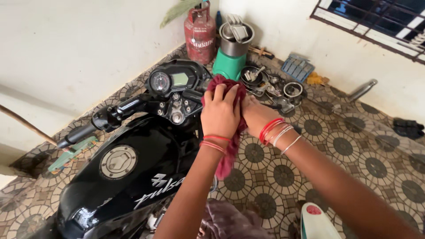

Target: The person wipes the seat, fuel tank, and handlebars of a black motorcycle with a cloth.

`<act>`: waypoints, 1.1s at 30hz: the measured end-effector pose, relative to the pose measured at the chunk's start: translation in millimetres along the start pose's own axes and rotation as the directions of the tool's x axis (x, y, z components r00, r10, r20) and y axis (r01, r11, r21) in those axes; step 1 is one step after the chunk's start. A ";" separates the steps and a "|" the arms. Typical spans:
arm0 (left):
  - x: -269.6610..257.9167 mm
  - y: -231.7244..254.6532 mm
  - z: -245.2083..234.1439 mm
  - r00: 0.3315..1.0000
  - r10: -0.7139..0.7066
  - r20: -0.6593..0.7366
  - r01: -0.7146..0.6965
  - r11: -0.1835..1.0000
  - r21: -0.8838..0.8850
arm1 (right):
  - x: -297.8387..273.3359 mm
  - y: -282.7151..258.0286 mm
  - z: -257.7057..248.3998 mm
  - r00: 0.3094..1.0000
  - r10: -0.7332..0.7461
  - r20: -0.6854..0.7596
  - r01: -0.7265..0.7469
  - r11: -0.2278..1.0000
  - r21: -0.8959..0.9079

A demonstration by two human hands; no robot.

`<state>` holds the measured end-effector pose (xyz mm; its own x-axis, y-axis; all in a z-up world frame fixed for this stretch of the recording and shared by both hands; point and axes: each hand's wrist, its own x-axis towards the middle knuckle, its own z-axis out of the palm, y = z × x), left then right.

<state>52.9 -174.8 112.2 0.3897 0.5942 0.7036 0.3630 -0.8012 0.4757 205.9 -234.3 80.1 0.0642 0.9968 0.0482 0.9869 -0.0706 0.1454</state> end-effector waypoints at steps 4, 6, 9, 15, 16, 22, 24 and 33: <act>23.4 -8.7 12.3 0.979 -0.198 0.046 0.194 0.978 0.075 | -4.9 -1.8 -37.4 0.971 0.067 0.231 -0.117 0.971 0.207; 37.7 -16.2 12.8 0.966 -0.253 0.057 0.244 0.961 0.133 | -0.6 -1.0 -47.2 0.968 -0.016 0.252 -0.036 0.979 0.200; 41.2 -14.0 17.5 0.952 -0.302 0.043 0.289 0.940 0.183 | -0.6 5.5 -42.4 0.973 -0.148 0.180 0.116 0.978 0.176; -7.7 19.7 10.8 0.955 -0.266 -0.133 0.279 0.955 0.096 | 10.4 17.2 -22.4 0.928 -0.338 0.157 0.326 0.940 0.098; -14.6 27.3 9.3 0.936 -0.323 -0.139 0.330 0.943 0.029 | 10.9 19.5 -21.3 0.926 -0.347 0.147 0.332 0.936 0.115; -12.4 31.6 19.4 0.927 -0.315 -0.202 0.350 0.921 0.172 | 16.8 13.8 -21.4 0.926 -0.338 0.167 0.315 0.937 0.148; 4.1 12.8 22.0 0.927 -0.313 -0.205 0.358 0.903 0.239 | 15.6 11.9 -24.9 0.937 -0.298 0.182 0.257 0.941 0.222; 9.6 -4.5 16.5 0.937 -0.322 -0.140 0.347 0.905 0.244 | 10.5 7.4 -29.0 0.953 -0.253 0.164 0.191 0.927 0.323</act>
<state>69.0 -164.3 108.1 0.1301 0.8044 0.5796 0.6706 -0.5020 0.5462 209.6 -225.5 110.4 -0.1645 0.9745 -0.1529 0.9749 0.1371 -0.1753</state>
